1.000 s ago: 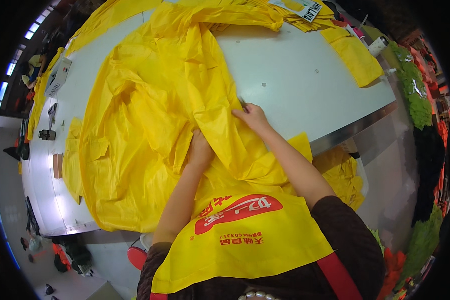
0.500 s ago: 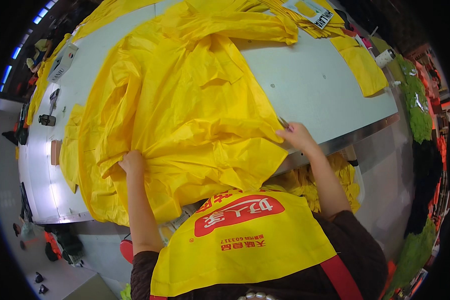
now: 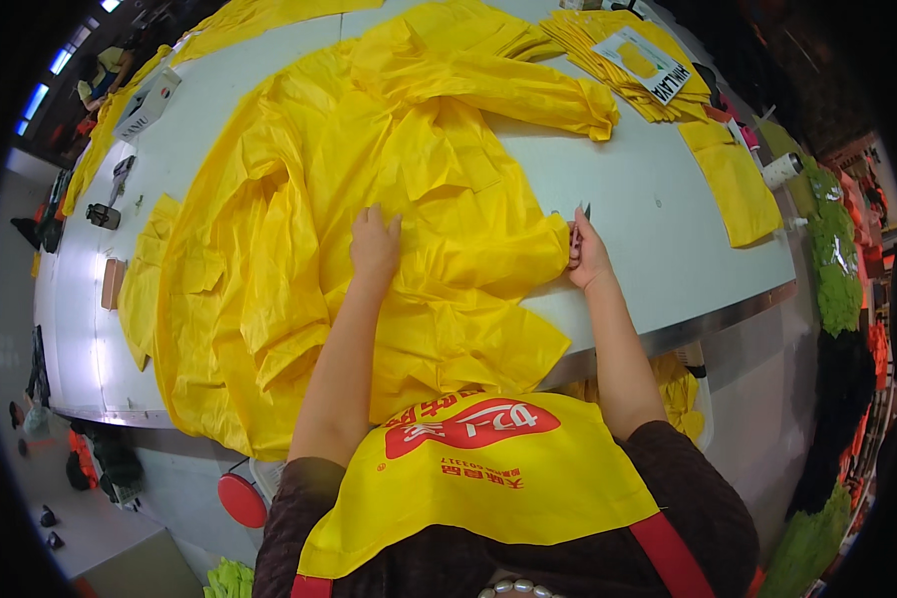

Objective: The person inserts white paper inserts into yellow fabric pieces, folds them, and stacks them. Then the person unfolds a large yellow garment, uses shears to cut threads or tags, and lays the garment flat on the table.

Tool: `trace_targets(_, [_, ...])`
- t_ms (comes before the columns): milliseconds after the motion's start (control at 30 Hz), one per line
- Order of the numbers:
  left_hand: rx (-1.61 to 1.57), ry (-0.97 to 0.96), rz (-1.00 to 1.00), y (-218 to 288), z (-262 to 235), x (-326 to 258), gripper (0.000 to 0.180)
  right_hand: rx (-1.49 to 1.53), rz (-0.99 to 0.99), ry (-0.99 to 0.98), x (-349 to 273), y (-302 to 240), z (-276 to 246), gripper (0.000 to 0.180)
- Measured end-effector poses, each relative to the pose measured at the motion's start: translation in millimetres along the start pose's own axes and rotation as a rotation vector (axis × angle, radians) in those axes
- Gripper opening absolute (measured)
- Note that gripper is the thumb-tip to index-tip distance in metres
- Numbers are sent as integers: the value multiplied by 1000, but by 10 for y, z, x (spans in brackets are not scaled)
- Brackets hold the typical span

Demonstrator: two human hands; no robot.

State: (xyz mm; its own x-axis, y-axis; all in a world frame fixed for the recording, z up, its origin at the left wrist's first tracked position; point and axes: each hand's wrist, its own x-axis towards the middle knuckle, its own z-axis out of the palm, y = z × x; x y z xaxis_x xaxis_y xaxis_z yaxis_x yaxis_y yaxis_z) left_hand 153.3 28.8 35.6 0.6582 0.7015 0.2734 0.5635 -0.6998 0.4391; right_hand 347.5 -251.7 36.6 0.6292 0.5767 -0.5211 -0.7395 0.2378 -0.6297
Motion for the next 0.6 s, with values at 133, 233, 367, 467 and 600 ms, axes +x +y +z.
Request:
trace_targets(133, [102, -129, -172, 72, 9, 130, 41, -66, 146, -353, 400, -182, -226, 37])
trace_targets(233, [75, -196, -214, 5, 90, 168, 39, -739, -359, 198, 903, -7, -55, 31])
trace_targets(367, [-61, -75, -93, -264, 171, 39, 39, -936, -338, 21, 872, 226, 497, 21])
trace_targets(467, [-37, -106, 59, -450, 50, -189, 41, -194, 277, -380, 588, 178, 775, 13])
trace_targets(600, [-58, -174, 88, -496, -157, -398, 41, -701, -210, -247, 645, 283, 829, 16])
